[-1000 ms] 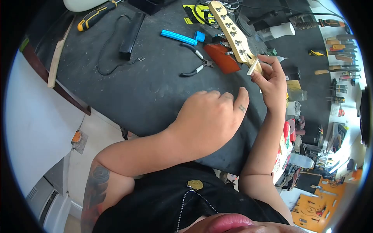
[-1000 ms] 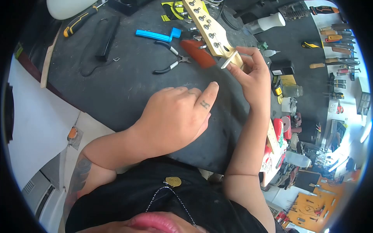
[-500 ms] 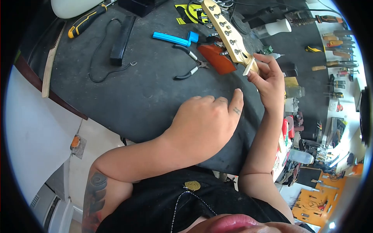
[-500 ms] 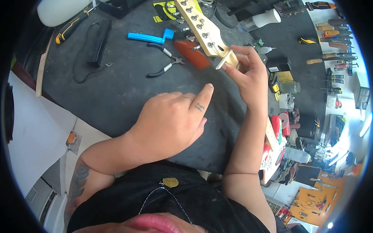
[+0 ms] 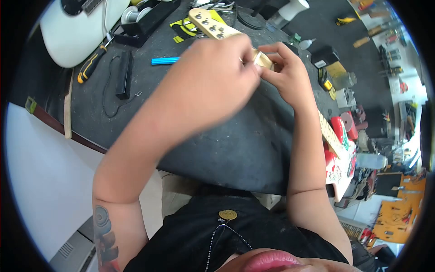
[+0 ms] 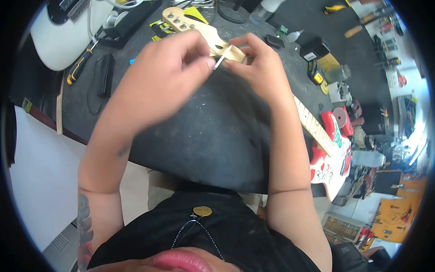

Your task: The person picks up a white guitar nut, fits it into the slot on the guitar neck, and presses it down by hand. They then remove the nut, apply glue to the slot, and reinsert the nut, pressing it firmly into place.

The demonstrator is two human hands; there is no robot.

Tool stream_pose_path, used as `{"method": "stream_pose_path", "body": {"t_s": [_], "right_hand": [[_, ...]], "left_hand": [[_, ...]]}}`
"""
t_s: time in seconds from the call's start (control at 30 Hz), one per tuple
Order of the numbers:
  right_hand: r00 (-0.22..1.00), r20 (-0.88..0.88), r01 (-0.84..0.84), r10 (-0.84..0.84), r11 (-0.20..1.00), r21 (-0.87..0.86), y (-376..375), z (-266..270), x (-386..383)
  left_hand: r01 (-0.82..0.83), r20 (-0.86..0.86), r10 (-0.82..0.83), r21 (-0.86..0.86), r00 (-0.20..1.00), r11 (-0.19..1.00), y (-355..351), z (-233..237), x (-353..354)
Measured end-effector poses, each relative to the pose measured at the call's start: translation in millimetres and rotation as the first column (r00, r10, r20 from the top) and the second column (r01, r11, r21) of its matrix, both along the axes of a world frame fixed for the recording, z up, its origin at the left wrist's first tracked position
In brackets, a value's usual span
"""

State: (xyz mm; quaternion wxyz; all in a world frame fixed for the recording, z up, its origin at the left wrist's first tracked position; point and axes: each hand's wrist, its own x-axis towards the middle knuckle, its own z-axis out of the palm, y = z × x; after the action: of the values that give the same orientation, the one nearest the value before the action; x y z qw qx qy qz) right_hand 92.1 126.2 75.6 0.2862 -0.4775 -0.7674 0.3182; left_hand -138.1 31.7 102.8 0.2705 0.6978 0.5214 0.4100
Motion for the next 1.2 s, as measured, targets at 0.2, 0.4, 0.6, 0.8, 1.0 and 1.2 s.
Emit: {"method": "stream_pose_path", "body": {"t_s": [0.2, 0.4, 0.6, 0.8, 1.0, 1.2], "right_hand": [[0.996, 0.089, 0.006, -0.009, 0.999, 0.033, 0.5, 1.1, 0.4], [0.998, 0.062, 0.000, -0.003, 0.998, 0.063, 1.9, -5.9, 2.7], [0.999, 0.052, -0.018, 0.015, 0.997, 0.069, 2.3, -4.4, 3.6], [0.997, 0.071, -0.016, 0.012, 0.998, 0.057, 4.6, -6.0, 4.3], [0.997, 0.071, -0.034, 0.027, 0.994, 0.104, 8.5, -11.6, 5.2], [0.996, 0.088, -0.013, 0.002, 0.992, 0.125, 5.6, -8.2, 3.3]], "left_hand": [[0.001, 0.048, 0.009, -0.219, 0.999, 0.976, 41.4, -30.8, 16.5], [0.067, 0.154, -0.041, -0.167, 0.987, 0.984, 36.7, -44.3, 20.6], [0.084, 0.175, -0.056, -0.157, 0.983, 0.984, 38.5, -51.0, 18.0], [0.056, 0.136, -0.047, -0.062, 0.990, 0.997, 37.7, -52.6, 17.3], [0.040, 0.055, -0.044, 0.071, 0.997, 0.997, 34.7, -54.9, 19.0], [0.057, 0.083, -0.052, -0.053, 0.995, 0.997, 36.9, -55.2, 15.6]]}}
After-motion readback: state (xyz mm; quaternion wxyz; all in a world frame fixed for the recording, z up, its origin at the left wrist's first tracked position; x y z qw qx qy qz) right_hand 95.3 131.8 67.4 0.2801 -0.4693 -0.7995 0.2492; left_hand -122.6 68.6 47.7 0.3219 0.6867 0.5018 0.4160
